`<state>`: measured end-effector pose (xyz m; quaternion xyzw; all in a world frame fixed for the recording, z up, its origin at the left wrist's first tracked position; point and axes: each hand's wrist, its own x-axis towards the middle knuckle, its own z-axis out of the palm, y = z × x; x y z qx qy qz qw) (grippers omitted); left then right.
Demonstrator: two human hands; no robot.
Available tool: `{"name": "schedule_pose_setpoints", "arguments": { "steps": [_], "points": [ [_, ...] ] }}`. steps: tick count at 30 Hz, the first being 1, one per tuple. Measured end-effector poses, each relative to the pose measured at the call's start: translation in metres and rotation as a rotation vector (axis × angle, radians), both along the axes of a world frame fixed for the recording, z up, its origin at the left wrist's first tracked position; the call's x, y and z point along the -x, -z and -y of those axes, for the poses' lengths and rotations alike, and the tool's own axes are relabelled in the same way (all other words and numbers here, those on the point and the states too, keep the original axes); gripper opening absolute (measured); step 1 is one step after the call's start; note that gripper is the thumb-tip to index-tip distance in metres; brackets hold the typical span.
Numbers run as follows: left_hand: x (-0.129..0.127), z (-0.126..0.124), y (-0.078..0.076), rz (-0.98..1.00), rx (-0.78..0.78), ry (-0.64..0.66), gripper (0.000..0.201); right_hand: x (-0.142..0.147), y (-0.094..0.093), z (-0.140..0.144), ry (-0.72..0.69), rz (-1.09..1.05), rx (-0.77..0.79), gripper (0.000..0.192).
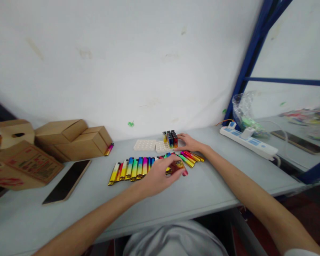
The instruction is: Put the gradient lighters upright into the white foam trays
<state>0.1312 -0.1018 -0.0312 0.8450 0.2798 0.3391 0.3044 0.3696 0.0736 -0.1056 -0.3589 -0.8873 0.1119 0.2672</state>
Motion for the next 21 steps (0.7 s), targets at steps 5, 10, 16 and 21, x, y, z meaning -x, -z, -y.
{"name": "schedule_pose_setpoints", "arguments": {
  "steps": [5,10,16,21],
  "points": [
    [0.03,-0.02,0.005,0.407,0.418,-0.119,0.032,-0.002,0.001,-0.001,0.004,0.005,0.011,0.072],
    [0.037,-0.026,0.008,0.529,0.602,-0.015,0.037,-0.003,0.001,0.001,-0.002,0.006,0.007,0.073],
    [0.036,-0.021,0.007,0.58,0.67,0.093,0.037,-0.004,0.003,0.001,0.019,0.009,0.027,0.073],
    [0.035,-0.019,0.004,0.642,0.777,0.014,0.036,-0.006,0.004,0.0,0.023,0.031,0.034,0.074]
  ]
}}
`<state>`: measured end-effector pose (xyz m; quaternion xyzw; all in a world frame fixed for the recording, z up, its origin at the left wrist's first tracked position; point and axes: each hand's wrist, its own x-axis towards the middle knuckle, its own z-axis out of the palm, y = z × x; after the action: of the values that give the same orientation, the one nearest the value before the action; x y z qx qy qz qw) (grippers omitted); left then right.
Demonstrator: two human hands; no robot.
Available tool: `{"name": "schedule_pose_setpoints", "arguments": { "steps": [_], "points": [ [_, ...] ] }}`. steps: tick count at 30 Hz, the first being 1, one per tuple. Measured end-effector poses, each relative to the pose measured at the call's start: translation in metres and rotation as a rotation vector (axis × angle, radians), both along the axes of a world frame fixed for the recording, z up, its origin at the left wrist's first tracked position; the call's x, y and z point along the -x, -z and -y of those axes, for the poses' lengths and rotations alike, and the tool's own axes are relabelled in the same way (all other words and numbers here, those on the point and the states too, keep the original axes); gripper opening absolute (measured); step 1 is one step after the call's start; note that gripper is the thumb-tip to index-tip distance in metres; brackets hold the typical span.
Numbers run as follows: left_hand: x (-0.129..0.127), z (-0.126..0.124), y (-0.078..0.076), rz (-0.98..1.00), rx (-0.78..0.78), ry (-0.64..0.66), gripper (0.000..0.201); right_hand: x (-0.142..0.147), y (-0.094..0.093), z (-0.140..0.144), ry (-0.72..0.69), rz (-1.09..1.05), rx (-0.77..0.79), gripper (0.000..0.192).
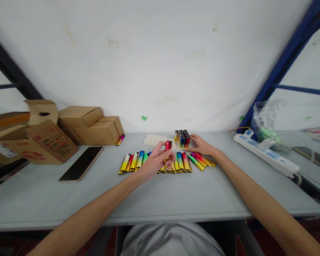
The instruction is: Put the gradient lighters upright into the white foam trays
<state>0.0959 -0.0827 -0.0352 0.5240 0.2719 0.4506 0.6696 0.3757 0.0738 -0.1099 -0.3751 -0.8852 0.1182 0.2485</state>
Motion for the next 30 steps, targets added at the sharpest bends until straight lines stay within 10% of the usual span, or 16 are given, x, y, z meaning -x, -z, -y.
{"name": "schedule_pose_setpoints", "arguments": {
  "steps": [16,30],
  "points": [
    [0.008,-0.004,0.01,-0.673,-0.442,-0.482,0.055,0.0,-0.001,0.001,-0.009,-0.008,-0.01,0.069],
    [0.009,-0.001,0.003,-0.801,-0.468,-0.467,0.04,0.0,-0.002,0.001,-0.015,0.033,-0.017,0.067]
  ]
}}
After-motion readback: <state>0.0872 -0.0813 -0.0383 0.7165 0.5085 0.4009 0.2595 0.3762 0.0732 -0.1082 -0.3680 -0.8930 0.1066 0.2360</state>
